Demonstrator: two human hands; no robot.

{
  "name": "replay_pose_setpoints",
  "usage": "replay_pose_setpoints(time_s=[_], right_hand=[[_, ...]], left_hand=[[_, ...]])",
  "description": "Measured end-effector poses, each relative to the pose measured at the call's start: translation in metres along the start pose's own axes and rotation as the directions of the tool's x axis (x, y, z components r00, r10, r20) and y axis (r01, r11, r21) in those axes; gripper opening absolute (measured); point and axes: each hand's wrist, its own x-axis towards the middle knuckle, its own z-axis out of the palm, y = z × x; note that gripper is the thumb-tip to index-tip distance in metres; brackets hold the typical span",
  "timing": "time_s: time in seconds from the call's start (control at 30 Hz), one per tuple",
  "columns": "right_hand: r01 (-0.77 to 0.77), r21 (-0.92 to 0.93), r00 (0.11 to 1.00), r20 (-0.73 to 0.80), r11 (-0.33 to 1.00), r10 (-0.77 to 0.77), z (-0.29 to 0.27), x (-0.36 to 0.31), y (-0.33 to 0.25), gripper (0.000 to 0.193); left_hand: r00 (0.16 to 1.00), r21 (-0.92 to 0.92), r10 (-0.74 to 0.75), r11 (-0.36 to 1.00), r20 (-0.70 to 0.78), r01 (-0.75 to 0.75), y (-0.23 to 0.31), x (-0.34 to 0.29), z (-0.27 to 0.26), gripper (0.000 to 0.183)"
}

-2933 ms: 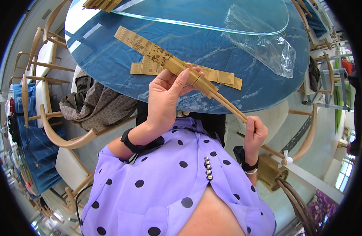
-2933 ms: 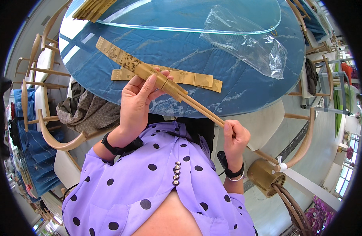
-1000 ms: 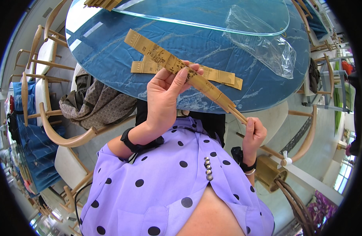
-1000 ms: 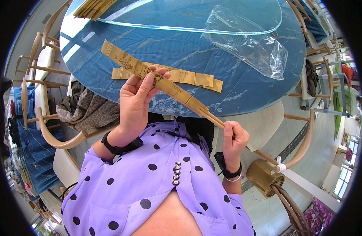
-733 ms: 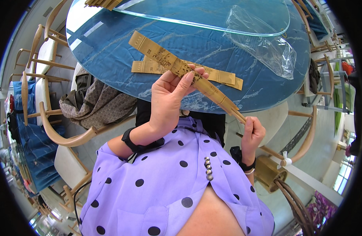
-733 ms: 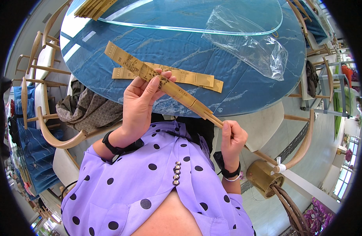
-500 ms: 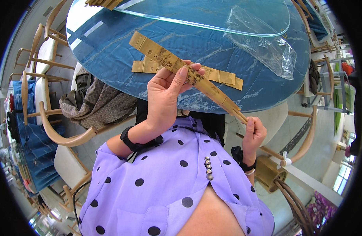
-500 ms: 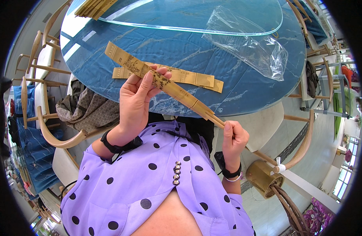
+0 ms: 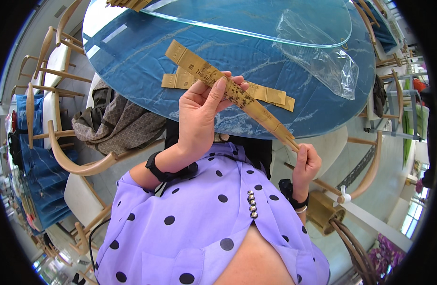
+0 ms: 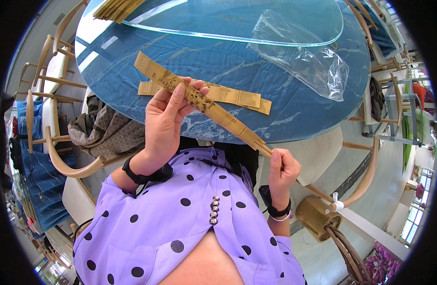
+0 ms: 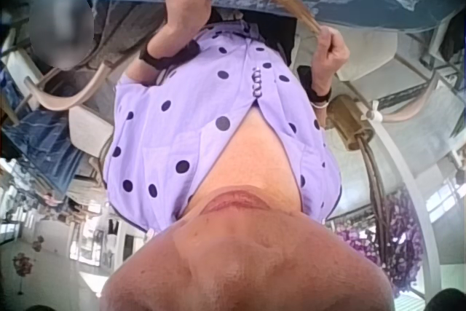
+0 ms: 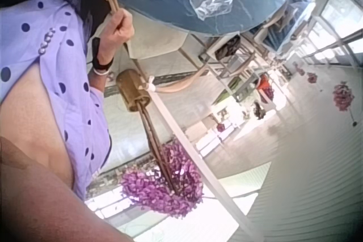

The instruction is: The person repeatedly picks up thin bamboo strips and wooden sticks from a table, aligns them, and slides the sticks into slots on the strips. The person stacks the assembled units and places them into a white basket.

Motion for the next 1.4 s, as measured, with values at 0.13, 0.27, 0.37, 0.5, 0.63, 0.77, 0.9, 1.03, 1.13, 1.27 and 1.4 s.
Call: replay_pose_setpoints(time_s=[0.13, 0.27, 0.37, 0.5, 0.63, 0.77, 0.9, 1.03, 1.13, 1.27, 1.4], right_hand=[[0.037, -0.054, 0.999, 0.009, 0.998, -0.037, 0.004, 0.0, -0.004, 0.023], [0.076, -0.089, 0.997, 0.015, 0.993, -0.075, 0.007, 0.001, -0.006, 0.022], [0.074, -0.081, 0.997, 0.003, 0.994, -0.074, 0.006, 0.0, -0.002, 0.022], [0.018, -0.053, 1.0, -0.008, 0.998, -0.019, 0.002, 0.0, -0.002, 0.023], [0.071, -0.1, 0.997, -0.015, 0.992, -0.072, 0.006, -0.001, -0.004, 0.023], [0.07, -0.096, 0.998, 0.004, 0.993, -0.07, 0.007, -0.001, -0.006, 0.023], [0.082, -0.073, 0.996, 0.026, 0.994, -0.08, 0.007, 0.0, -0.006, 0.022], [0.108, -0.085, 0.994, 0.025, 0.991, -0.106, 0.006, 0.0, -0.003, 0.022], [0.094, -0.096, 0.996, 0.019, 0.991, -0.093, 0.007, -0.001, -0.005, 0.022], [0.068, -0.089, 0.997, -0.03, 0.994, -0.071, 0.016, 0.0, -0.011, 0.023], [-0.04, 0.034, 0.999, 0.023, 0.999, 0.039, 0.014, 0.003, -0.01, 0.027]], left_hand=[[1.0, 0.041, 0.01, 0.999, 0.007, -0.01, -0.003, -0.003, 0.002, 0.027], [0.999, 0.014, -0.033, 0.999, -0.001, 0.033, -0.006, -0.007, 0.003, 0.027], [0.999, 0.018, -0.037, 0.999, 0.008, 0.037, -0.003, -0.006, 0.002, 0.027], [1.0, 0.05, -0.012, 0.999, 0.013, 0.012, -0.001, -0.003, 0.001, 0.027], [0.999, 0.02, -0.023, 1.0, 0.026, 0.022, -0.005, -0.005, 0.003, 0.025], [0.999, 0.016, -0.027, 1.0, 0.046, 0.026, -0.009, -0.007, 0.004, 0.025], [1.0, -0.001, -0.012, 1.0, -0.001, 0.012, -0.002, -0.004, 0.005, 0.026], [1.0, 0.04, -0.005, 0.999, -0.012, 0.005, -0.004, -0.002, 0.001, 0.027], [1.0, 0.051, -0.012, 0.999, -0.018, 0.013, -0.004, -0.003, 0.001, 0.028], [1.0, 0.036, -0.019, 0.999, -0.007, 0.019, -0.007, -0.002, 0.003, 0.028], [0.999, 0.044, 0.01, 0.999, -0.035, -0.009, 0.0, -0.001, 0.0, 0.027]])
